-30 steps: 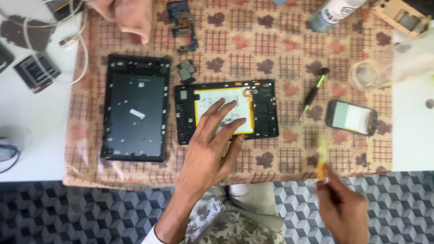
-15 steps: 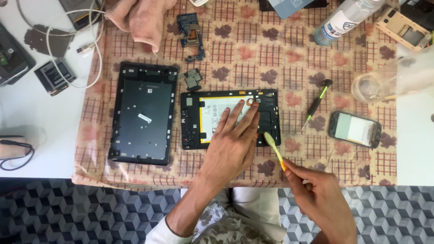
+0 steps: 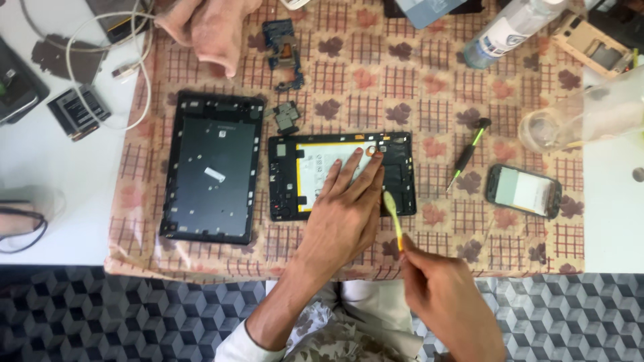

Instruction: The person cleans the interior of a disassembled tablet using a toothbrush and a screwdriver. They scrub the battery area and surrounding components while occasionally adjusting the device's position on the table.

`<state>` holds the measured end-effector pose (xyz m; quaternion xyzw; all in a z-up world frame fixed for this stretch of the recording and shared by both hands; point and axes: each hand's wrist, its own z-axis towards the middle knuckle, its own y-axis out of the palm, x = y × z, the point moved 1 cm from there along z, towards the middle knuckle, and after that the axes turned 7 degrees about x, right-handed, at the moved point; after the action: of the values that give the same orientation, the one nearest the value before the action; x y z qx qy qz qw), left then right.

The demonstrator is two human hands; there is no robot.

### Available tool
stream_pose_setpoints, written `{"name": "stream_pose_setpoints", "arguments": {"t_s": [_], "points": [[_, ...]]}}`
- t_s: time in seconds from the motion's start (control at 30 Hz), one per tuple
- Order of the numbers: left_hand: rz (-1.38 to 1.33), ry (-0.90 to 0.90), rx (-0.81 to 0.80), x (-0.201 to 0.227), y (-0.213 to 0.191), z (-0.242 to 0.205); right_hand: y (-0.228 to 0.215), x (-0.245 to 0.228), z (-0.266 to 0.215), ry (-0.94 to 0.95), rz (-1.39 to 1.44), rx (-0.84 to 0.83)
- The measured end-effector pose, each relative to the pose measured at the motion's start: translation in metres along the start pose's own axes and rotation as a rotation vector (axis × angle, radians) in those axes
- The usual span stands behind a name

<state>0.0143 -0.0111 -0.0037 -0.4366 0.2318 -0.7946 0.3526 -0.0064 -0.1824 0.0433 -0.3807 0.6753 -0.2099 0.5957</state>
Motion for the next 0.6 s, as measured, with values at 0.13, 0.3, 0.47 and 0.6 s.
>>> {"name": "stream_pose_setpoints", "arguments": {"t_s": [0.13,0.3,0.47,0.6], "points": [[-0.002,0.007,0.004,0.0,-0.001,0.001,0.007,0.004,-0.004,-0.117,0.04,0.106],[-0.04,0.019,0.051,0.001,-0.001,-0.005,0.006,0.02,-0.011,-0.013,-0.025,0.074],[-0.269,-0.003,0.115,0.015,-0.032,-0.059,-0.012,0.034,-0.005,0.012,0.088,0.085],[-0.329,-0.19,-0.195,0.004,-0.033,-0.142,-0.008,0.046,-0.006,-0.05,0.169,0.11]]}}
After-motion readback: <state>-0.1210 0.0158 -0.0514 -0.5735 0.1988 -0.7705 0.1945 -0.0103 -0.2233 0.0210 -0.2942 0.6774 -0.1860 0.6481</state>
